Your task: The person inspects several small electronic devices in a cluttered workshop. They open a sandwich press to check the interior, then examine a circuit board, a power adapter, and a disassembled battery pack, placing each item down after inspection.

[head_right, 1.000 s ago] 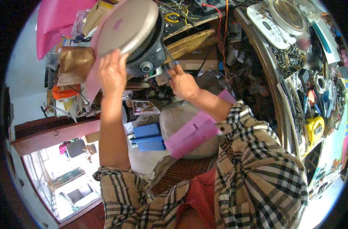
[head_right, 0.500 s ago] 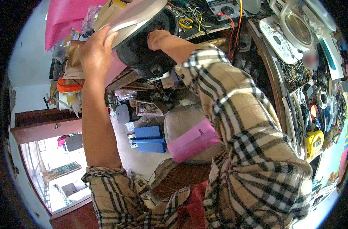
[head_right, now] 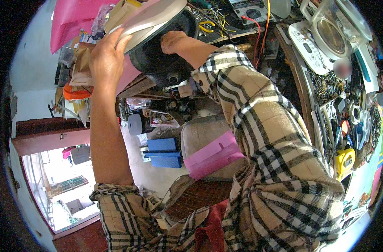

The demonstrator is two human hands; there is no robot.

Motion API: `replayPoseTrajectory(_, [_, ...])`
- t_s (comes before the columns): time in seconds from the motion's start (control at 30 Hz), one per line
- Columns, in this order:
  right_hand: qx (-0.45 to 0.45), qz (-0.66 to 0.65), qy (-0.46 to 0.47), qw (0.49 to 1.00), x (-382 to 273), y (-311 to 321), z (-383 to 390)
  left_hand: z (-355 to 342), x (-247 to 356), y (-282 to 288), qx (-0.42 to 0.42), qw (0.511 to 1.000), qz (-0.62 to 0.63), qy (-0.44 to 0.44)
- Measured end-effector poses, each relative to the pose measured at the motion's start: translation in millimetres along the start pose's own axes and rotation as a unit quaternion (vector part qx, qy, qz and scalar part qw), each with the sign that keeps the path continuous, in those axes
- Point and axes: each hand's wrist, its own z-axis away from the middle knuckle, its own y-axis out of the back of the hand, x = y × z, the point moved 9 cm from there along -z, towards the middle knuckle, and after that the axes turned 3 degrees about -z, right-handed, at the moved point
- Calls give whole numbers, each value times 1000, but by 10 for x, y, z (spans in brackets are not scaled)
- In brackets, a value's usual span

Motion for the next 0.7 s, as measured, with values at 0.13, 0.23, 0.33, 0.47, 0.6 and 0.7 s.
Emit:
replayPoseTrajectory(0.13, [11,-25,-28,999,168,24,-79,-34,43,-32,13,1000,9,-12])
replayPoseTrajectory(0.23, [22,-45,-45,998,133,5,-46,13,-2,-44,7,1000,0,-6])
replayPoseTrajectory(0.33, [19,-51,-43,998,-5,34,-63,44,-70,0,8,1000,-6,-8])
replayPoseTrajectory(0.47, [83,-77,-34,993,220,-51,-373,-41,78,-46,24,1000,-3,-19])
replayPoseTrajectory(0.6, [160,-111,-3,981,373,-72,-524,-62,135,-78,41,997,20,-59])
replayPoseTrajectory(0.7, [160,-120,16,980,56,-10,-402,59,-6,-47,8,1000,5,-19])
